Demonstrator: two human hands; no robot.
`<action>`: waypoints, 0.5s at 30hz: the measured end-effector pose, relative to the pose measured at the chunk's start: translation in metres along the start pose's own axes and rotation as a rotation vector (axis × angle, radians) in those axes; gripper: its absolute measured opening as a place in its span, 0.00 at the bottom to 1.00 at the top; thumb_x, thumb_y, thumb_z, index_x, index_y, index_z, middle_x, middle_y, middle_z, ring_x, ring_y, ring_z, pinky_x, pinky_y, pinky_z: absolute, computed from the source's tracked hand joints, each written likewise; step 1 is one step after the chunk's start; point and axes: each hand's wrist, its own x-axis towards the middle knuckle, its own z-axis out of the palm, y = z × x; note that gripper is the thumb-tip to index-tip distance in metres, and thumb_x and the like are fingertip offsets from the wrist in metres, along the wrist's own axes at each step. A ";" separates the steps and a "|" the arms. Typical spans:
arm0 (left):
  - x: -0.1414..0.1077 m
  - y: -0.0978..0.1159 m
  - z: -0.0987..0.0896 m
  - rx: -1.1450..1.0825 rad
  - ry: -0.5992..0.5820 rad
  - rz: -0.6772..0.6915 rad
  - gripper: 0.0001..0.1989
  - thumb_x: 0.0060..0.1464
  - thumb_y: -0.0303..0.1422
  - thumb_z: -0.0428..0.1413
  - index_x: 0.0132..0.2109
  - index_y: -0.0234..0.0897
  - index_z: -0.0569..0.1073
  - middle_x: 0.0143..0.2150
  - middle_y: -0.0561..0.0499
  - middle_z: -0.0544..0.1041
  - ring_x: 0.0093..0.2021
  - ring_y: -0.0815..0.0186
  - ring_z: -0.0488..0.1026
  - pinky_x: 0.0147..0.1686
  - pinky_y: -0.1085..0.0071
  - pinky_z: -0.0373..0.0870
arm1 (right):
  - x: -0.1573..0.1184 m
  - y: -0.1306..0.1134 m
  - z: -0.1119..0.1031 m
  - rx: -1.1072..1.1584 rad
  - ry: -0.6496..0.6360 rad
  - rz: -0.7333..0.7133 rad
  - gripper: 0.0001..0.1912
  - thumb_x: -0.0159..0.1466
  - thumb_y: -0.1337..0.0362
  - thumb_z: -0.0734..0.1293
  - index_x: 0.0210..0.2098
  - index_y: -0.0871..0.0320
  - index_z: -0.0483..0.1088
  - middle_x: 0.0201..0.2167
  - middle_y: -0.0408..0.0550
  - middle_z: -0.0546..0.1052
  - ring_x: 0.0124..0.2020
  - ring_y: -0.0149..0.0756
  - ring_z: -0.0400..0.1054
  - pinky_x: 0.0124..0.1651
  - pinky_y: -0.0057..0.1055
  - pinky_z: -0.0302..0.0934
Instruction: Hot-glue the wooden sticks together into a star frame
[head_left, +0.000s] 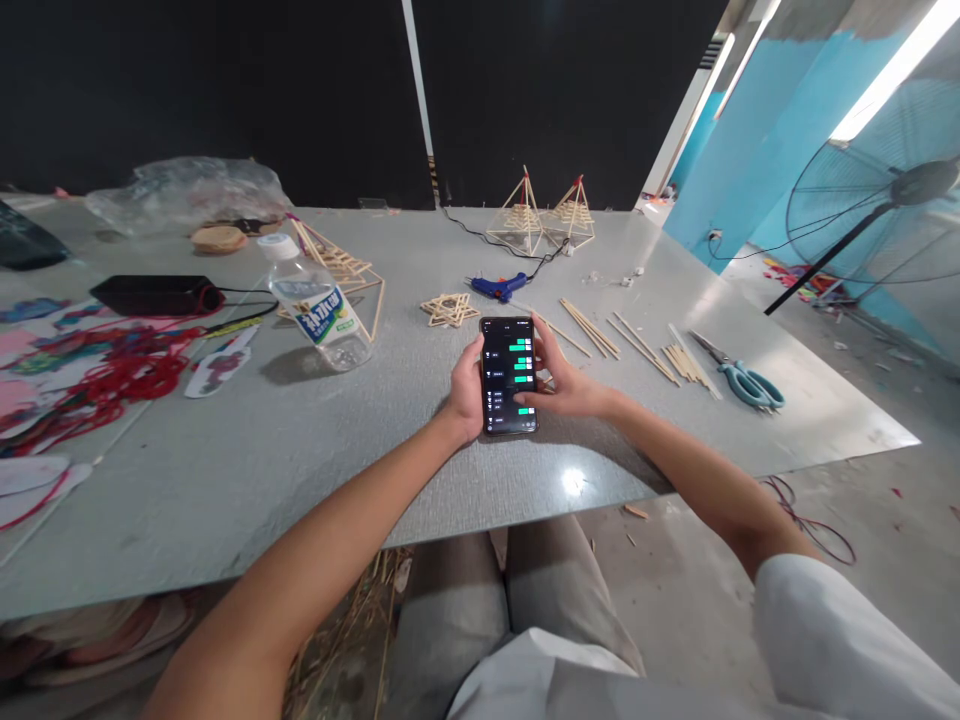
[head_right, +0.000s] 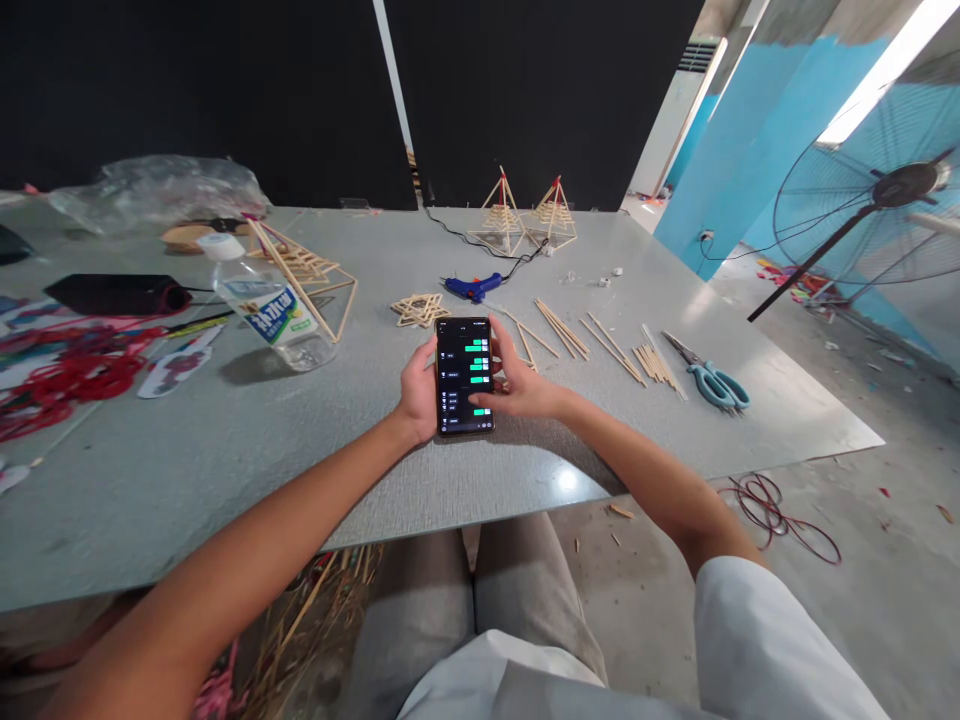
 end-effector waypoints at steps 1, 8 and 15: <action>0.000 0.000 0.001 -0.002 -0.001 0.002 0.37 0.71 0.61 0.53 0.65 0.36 0.85 0.54 0.34 0.90 0.55 0.38 0.90 0.59 0.41 0.87 | 0.000 -0.001 0.000 0.003 -0.013 -0.002 0.83 0.67 0.47 0.86 0.88 0.34 0.14 0.84 0.66 0.56 0.68 0.56 0.71 0.57 0.52 0.84; -0.001 0.000 0.004 0.005 0.031 0.017 0.36 0.73 0.60 0.51 0.65 0.37 0.85 0.54 0.36 0.91 0.55 0.38 0.90 0.59 0.40 0.87 | -0.001 0.000 0.000 0.002 0.005 0.012 0.73 0.74 0.47 0.79 0.89 0.34 0.16 0.82 0.64 0.60 0.65 0.53 0.72 0.58 0.54 0.84; -0.001 0.000 0.003 0.004 0.027 0.033 0.36 0.72 0.59 0.53 0.66 0.36 0.84 0.54 0.35 0.90 0.56 0.38 0.90 0.59 0.41 0.87 | -0.001 0.000 -0.001 0.015 -0.009 0.013 0.80 0.69 0.48 0.84 0.88 0.31 0.14 0.85 0.64 0.56 0.71 0.57 0.70 0.63 0.58 0.83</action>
